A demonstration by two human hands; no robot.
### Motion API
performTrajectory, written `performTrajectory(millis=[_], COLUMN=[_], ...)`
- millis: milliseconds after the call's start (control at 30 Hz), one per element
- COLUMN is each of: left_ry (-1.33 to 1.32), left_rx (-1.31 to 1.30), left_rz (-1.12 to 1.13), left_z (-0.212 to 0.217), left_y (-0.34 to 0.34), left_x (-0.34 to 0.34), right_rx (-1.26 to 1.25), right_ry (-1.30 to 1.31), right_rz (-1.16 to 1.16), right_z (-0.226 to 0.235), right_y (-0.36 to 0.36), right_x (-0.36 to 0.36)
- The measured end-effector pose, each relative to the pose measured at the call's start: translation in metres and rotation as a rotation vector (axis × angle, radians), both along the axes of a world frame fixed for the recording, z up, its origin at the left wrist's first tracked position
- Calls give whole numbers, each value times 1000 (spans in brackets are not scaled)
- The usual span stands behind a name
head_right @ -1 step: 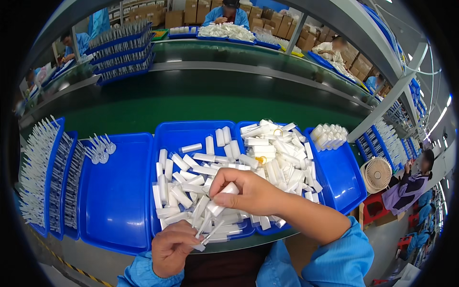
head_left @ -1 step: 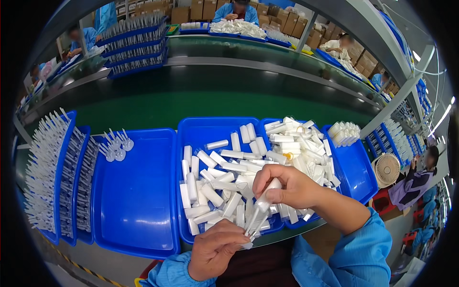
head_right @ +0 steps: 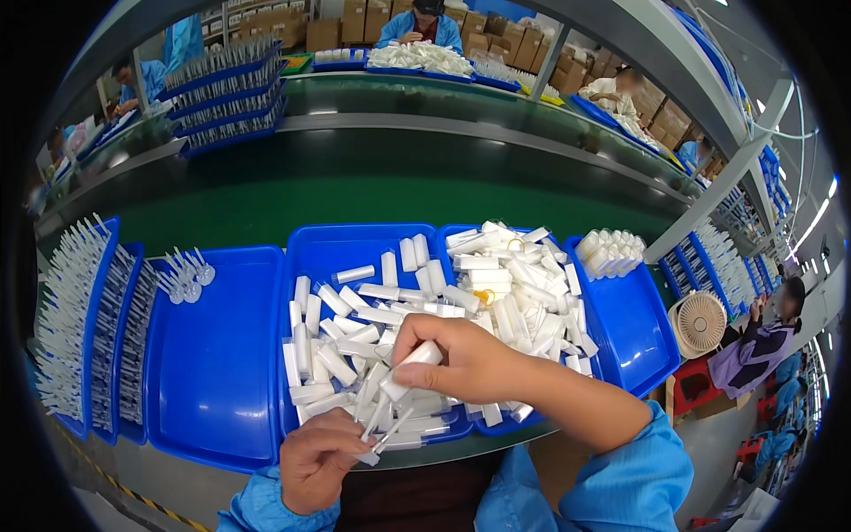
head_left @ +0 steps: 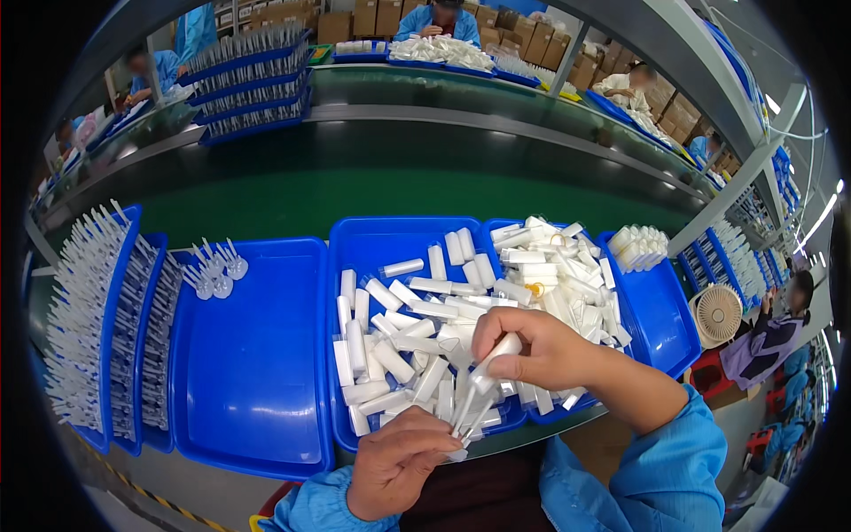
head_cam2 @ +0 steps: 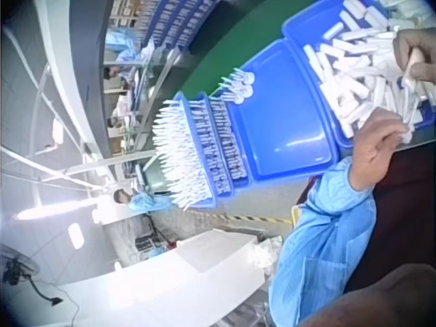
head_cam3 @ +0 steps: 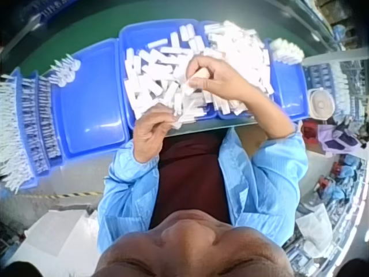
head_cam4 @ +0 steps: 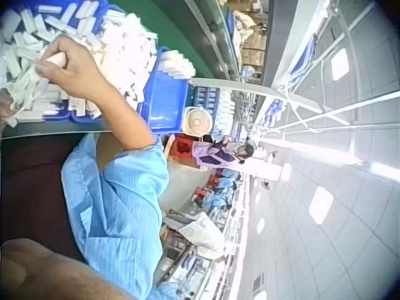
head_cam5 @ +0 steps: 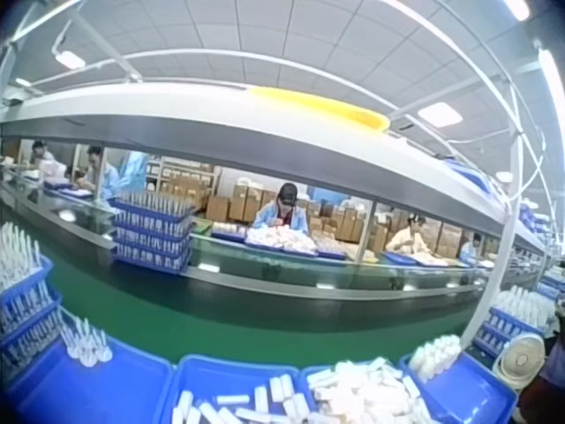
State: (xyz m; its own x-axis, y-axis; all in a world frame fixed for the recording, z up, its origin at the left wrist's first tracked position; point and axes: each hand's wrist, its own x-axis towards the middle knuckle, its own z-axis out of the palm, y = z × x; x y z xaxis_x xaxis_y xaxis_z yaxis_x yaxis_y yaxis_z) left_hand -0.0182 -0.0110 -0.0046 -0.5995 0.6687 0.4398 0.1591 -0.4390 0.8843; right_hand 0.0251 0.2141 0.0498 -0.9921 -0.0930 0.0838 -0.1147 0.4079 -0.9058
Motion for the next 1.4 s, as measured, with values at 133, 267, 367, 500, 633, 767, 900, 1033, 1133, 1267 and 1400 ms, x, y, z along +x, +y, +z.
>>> performTrajectory(millis=[133,267,367,500,633,767,900,1033,1133,1267,1400], left_ry=[31,223,250,-114,0,24,83,128,230,218,249], left_rx=[-114,-60,-16,27,-162,-154,-76,-60,-107,-111,-104], left_rz=[-68,-154,-22,147,174,329,349,436,472,487,405], left_z=[-1,-1,-4,-11,-20,-23,-21,-6,-3,-8,-7], left_y=[-6,-10,-13,-15,-25,-24,-25,-30,-27,-20,-14], left_x=[-6,-7,-1,14,-2,-9,-9,-8,-10,-7,-9], right_rx=[271,152,60,13,97,624,1075,963,566,-25,-357], right_ry=[-35,-199,-173,11,-45,151,-94,-57,0,-279,-395], right_rz=[138,269,331,412,460,188,287,202,58,-67,-83], right_z=[25,22,23,4,-5,-28,-42,-37,-27,-5,10], right_y=[0,-7,-13,-43,-34,3,9,3,1,-33,-45], right_x=[2,3,-2,-3,-43,-131,-180,-181,-157,-110,-76])
